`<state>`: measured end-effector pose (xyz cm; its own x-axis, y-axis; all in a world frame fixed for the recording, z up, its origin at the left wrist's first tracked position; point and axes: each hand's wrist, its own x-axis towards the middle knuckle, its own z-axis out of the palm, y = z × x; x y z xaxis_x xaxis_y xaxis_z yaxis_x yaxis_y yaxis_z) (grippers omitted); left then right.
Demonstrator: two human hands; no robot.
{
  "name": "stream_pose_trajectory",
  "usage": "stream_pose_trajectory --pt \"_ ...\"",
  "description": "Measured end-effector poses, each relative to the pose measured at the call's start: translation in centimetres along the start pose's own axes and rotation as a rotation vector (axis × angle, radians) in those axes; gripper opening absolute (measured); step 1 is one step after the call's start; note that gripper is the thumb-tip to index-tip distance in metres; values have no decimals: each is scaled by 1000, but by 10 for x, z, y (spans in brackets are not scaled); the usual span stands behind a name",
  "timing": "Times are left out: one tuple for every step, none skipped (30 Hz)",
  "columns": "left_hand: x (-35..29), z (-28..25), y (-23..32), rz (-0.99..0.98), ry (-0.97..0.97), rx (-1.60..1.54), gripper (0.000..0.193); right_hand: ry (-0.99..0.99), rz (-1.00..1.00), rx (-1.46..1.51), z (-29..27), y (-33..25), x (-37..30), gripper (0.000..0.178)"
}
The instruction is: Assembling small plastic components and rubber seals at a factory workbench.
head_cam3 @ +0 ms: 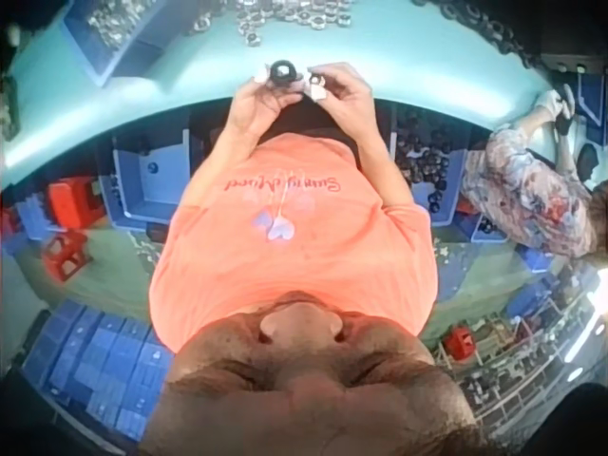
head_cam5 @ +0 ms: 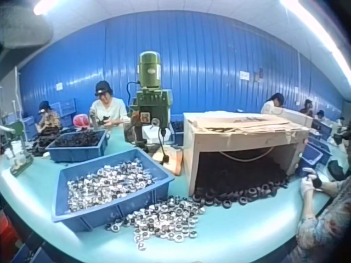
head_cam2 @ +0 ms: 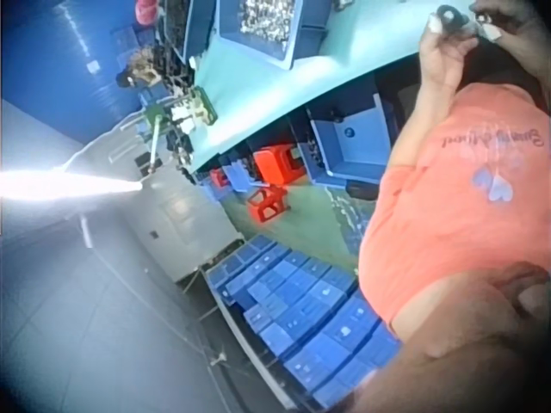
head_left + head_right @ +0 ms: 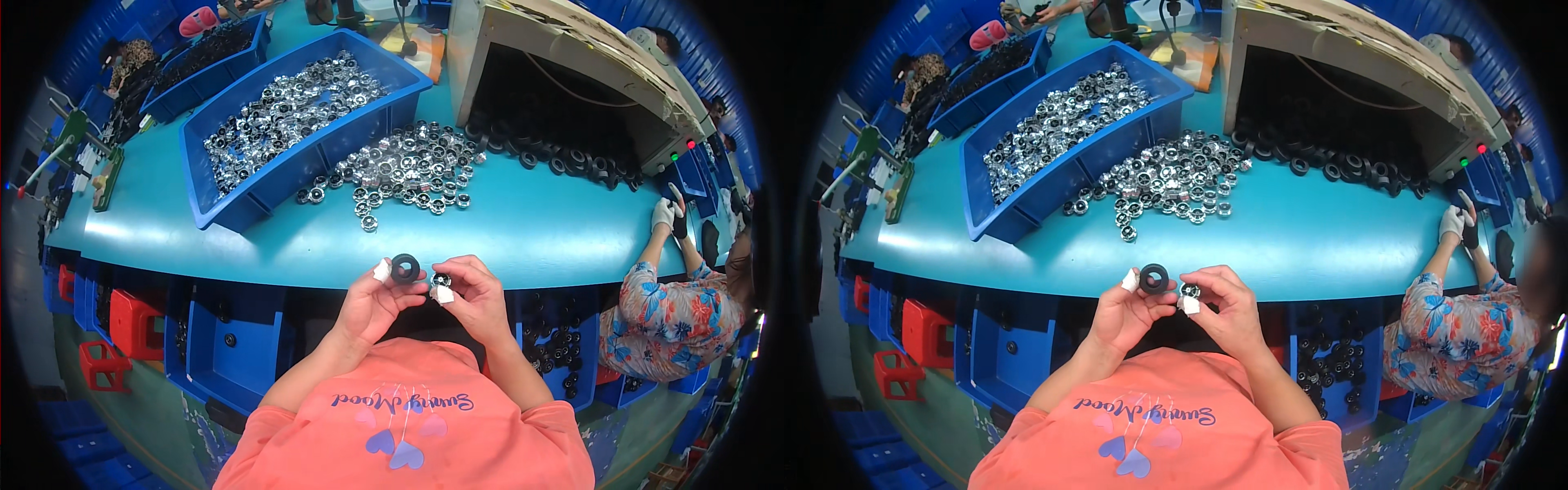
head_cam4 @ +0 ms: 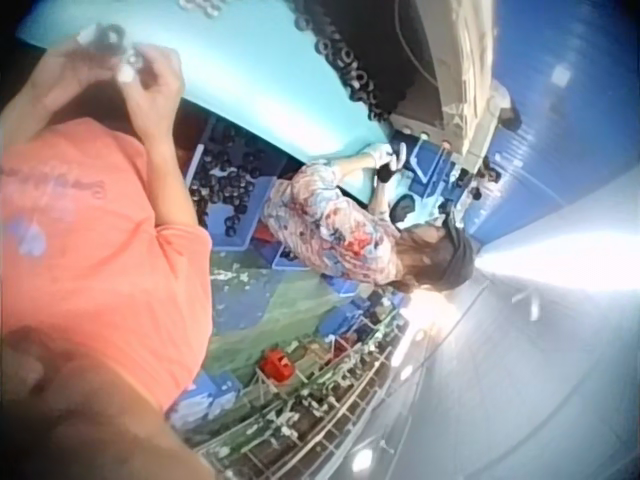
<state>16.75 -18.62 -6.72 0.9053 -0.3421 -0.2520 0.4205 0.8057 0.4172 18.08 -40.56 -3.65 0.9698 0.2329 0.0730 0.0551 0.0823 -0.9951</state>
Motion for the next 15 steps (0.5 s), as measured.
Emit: stream_pose_trajectory --pt "-1 0 -2 -16 9 -27 39 12 16 36 1 1 0 32" --pt "-1 1 -3 -24 27 -37 38 27 57 100 3 3 -1 32" --pt "-1 2 -5 -32 48 -49 38 36 73 117 3 3 -2 32" --pt "-1 5 -7 -32 78 -45 36 46 85 133 3 3 -2 31" --pt "0 6 -9 -31 86 -45 36 49 69 104 3 1 -1 31" --pt "-1 7 -12 -30 100 -46 35 49 50 62 2 -1 -1 31" --pt "-1 7 -15 -29 92 -52 34 51 27 18 2 -3 1 31" --pt "0 7 -17 -28 86 -50 34 52 -1 -41 0 -5 2 32" --pt "0 8 -19 -30 84 -49 33 53 -14 -87 -1 -6 2 32" --pt "0 8 -20 -31 83 -41 33 54 -26 -134 -3 -8 2 32" --pt "0 8 -20 -32 70 -45 33 54 -25 -169 -4 -9 1 33" --pt "0 7 -21 -33 57 -47 34 60 -26 -185 -5 -8 1 33" --pt "0 4 -21 -33 31 -62 36 65 -26 -202 -6 -7 0 33" --pt "0 4 -21 -35 21 -67 38 73 -25 -202 -8 -5 0 33" --pt "-1 4 -21 -38 12 -72 39 88 -24 -174 -9 -3 -1 33"
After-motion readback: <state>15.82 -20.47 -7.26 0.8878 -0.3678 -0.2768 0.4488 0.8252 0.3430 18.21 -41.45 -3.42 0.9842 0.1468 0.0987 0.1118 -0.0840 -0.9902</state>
